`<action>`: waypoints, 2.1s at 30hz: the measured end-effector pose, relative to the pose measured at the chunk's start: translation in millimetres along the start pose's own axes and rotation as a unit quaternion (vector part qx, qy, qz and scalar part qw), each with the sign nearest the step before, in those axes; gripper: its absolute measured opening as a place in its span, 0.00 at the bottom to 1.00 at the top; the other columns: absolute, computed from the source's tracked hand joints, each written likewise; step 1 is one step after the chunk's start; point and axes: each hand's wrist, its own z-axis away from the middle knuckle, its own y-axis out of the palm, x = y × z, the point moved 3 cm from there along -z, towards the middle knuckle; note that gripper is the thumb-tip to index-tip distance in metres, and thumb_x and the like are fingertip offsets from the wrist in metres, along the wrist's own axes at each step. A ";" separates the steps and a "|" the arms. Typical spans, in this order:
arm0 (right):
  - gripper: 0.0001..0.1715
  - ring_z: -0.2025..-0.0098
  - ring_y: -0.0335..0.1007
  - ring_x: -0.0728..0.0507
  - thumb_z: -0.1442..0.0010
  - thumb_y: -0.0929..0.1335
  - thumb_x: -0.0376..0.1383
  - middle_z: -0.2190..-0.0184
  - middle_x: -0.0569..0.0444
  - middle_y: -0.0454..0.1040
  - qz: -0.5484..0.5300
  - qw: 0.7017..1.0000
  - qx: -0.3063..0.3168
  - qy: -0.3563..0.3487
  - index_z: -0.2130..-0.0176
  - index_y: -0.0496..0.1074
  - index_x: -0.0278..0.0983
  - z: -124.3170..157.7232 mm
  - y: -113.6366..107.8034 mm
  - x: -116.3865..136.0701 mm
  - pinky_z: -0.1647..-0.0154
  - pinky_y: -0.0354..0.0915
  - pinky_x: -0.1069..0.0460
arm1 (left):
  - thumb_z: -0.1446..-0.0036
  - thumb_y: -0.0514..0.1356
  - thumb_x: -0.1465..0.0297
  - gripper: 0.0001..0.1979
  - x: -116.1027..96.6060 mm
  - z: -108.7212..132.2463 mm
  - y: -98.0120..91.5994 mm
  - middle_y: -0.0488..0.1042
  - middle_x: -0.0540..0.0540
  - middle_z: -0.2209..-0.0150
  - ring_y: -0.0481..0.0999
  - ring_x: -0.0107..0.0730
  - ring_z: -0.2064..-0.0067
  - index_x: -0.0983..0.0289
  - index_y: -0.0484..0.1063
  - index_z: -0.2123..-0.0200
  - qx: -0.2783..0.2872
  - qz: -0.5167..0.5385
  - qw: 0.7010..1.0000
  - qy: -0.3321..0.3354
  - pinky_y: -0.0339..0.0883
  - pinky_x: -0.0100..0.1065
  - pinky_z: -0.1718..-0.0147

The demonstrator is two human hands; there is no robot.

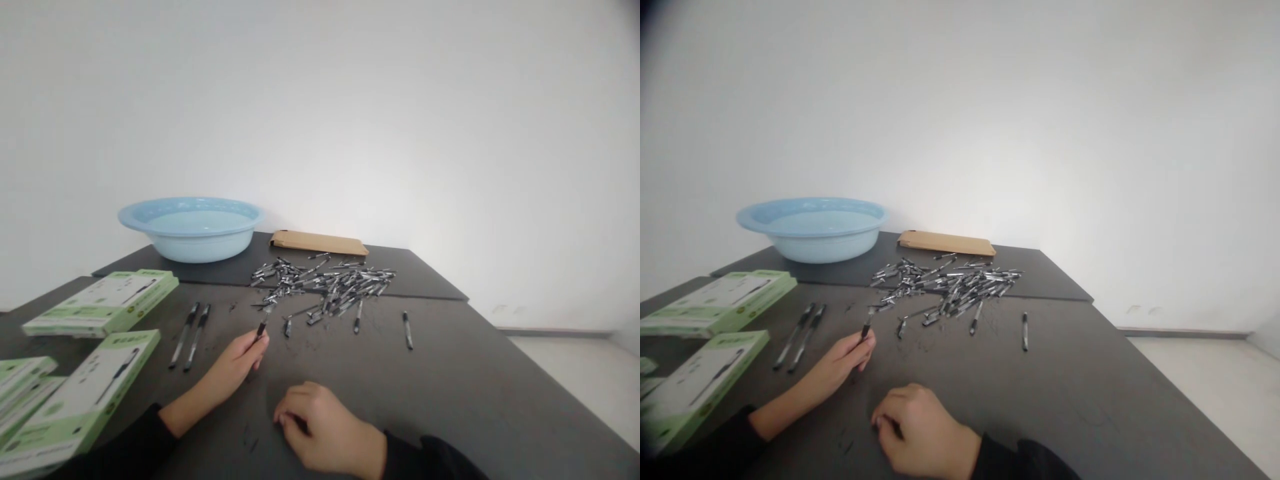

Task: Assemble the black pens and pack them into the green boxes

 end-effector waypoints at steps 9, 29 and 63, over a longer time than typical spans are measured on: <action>0.12 0.64 0.76 0.48 0.40 0.63 0.31 0.63 0.54 0.80 0.052 0.999 0.013 0.002 0.58 0.74 0.38 -11.2 6.8 1.9 0.59 0.65 0.57 | 0.42 0.53 0.50 0.22 -8.3 -19.0 19.8 0.59 0.47 0.81 0.61 0.29 0.76 0.60 0.60 0.78 -0.034 0.106 0.994 -0.016 0.60 0.31 0.74; 0.13 0.63 0.75 0.48 0.41 0.63 0.32 0.62 0.54 0.80 0.057 0.996 0.030 -0.058 0.58 0.74 0.38 -34.4 24.5 12.9 0.57 0.65 0.57 | 0.38 0.52 0.53 0.21 -8.1 -4.5 18.1 0.62 0.48 0.80 0.62 0.30 0.76 0.61 0.61 0.78 0.000 0.094 0.996 0.004 0.59 0.32 0.73; 0.09 0.69 0.67 0.48 0.40 0.63 0.29 0.70 0.55 0.74 -0.082 0.996 0.002 -0.018 0.63 0.71 0.40 -20.9 20.0 18.1 0.66 0.59 0.52 | 0.35 0.44 0.55 0.25 -22.7 12.9 -2.3 0.64 0.51 0.78 0.63 0.30 0.75 0.62 0.65 0.78 -0.090 0.127 0.988 0.024 0.56 0.34 0.73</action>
